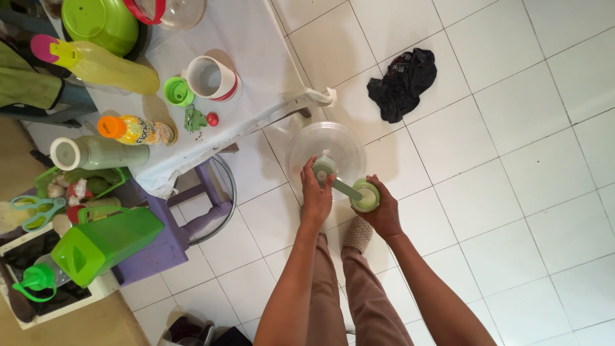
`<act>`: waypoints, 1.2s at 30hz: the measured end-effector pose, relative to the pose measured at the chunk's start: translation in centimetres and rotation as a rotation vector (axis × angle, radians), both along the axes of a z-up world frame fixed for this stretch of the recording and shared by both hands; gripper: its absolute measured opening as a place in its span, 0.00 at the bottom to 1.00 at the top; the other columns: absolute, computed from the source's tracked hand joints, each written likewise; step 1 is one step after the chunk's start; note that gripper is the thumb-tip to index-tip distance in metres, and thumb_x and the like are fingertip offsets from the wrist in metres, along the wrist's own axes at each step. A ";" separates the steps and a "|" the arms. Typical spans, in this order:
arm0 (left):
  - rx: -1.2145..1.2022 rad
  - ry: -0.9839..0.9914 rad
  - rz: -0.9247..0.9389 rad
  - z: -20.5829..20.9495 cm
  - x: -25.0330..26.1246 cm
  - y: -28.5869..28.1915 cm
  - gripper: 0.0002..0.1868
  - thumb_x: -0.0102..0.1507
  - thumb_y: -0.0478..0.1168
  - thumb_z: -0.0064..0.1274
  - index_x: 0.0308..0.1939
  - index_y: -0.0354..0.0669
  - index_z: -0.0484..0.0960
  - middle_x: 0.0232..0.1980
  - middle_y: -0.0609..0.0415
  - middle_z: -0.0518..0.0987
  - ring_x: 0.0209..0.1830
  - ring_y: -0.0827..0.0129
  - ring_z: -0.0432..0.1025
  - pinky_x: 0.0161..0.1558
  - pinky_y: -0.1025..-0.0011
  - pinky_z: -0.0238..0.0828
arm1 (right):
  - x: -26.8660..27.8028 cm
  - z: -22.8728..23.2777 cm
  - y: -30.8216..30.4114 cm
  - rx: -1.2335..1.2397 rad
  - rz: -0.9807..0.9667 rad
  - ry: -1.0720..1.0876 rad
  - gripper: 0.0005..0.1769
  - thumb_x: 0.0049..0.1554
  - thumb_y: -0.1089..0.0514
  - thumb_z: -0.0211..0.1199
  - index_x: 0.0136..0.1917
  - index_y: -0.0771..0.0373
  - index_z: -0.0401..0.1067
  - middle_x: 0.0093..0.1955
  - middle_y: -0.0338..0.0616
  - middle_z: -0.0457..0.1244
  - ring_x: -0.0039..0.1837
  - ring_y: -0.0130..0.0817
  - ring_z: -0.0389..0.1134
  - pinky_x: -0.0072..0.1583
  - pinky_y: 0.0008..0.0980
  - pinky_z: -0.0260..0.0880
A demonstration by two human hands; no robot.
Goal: Filling a water bottle from a dispenser and then organizing banknotes on a desk to put them into a wallet.
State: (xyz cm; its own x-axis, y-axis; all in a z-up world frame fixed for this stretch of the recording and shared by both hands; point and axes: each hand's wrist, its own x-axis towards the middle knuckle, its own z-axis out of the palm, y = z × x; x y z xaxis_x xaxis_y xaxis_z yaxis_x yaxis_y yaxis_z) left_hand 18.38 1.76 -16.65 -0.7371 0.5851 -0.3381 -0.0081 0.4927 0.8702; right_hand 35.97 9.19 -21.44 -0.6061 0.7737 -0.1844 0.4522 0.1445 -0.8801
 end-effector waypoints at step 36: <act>0.005 -0.012 0.023 0.3 0.3 0.5 0.35 0.67 0.43 0.55 0.74 0.44 0.57 0.71 0.40 0.61 0.67 0.48 0.65 0.66 0.57 0.66 | 0.3 -0.4 -0.3 0.028 0.023 -0.050 0.48 0.40 0.56 0.82 0.70 0.57 0.63 0.69 0.48 0.65 0.75 0.46 0.61 0.73 0.42 0.66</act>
